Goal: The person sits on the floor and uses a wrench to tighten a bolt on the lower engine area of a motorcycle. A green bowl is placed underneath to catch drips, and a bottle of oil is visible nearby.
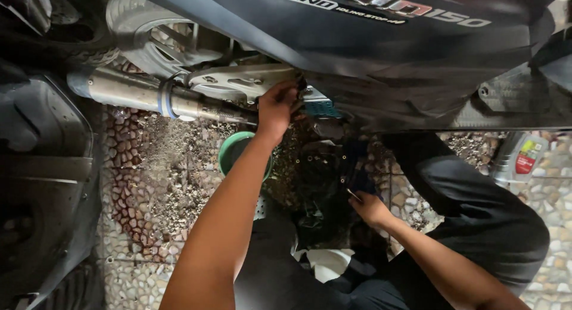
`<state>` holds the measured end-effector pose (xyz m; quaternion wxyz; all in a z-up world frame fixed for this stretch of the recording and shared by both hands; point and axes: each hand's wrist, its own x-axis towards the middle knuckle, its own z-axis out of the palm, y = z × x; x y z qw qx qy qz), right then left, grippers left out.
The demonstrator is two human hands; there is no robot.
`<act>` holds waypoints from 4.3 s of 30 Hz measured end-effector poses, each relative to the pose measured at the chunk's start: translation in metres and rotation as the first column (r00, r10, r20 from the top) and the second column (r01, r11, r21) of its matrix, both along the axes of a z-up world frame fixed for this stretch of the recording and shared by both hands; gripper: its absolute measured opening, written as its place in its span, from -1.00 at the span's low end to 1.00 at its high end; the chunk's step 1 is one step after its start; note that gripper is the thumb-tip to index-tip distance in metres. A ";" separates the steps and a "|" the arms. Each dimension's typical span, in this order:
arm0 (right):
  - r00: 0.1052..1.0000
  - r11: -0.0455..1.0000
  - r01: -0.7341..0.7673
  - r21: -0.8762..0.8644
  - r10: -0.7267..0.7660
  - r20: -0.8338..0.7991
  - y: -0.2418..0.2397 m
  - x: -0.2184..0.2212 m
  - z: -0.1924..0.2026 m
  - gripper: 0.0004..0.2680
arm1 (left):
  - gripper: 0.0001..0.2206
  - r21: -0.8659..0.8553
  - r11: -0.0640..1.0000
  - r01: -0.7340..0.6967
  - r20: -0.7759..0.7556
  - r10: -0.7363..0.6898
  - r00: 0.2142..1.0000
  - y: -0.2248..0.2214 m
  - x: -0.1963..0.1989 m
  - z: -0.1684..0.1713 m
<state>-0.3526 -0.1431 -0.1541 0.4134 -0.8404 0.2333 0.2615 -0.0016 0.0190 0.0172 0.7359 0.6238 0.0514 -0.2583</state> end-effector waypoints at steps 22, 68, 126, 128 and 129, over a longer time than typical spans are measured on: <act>1.000 1.000 -0.001 0.023 0.002 -0.001 -0.003 -0.003 -0.011 -0.74 | -0.94 0.238 0.971 -0.011 0.391 -0.085 0.916 -0.013 -0.010 0.001; 0.998 1.000 0.000 -0.002 0.000 -0.059 -0.001 -0.001 -0.001 -0.72 | -0.89 0.412 0.900 -0.140 0.634 -0.173 0.754 -0.018 -0.020 0.002; 0.991 0.997 -0.077 0.005 0.077 -0.112 -0.003 -0.003 -0.010 -0.72 | -0.85 0.419 0.891 -0.176 0.802 -0.273 0.531 -0.018 -0.017 -0.010; 0.994 0.998 -0.056 0.013 0.057 -0.094 -0.003 -0.005 -0.010 -0.71 | -0.83 0.385 0.906 -0.174 0.819 -0.249 0.518 -0.018 -0.022 0.010; 0.996 0.999 -0.038 0.019 0.039 -0.076 -0.004 -0.006 -0.010 -0.71 | -0.81 0.349 0.921 -0.174 0.835 -0.221 0.504 -0.018 -0.023 0.020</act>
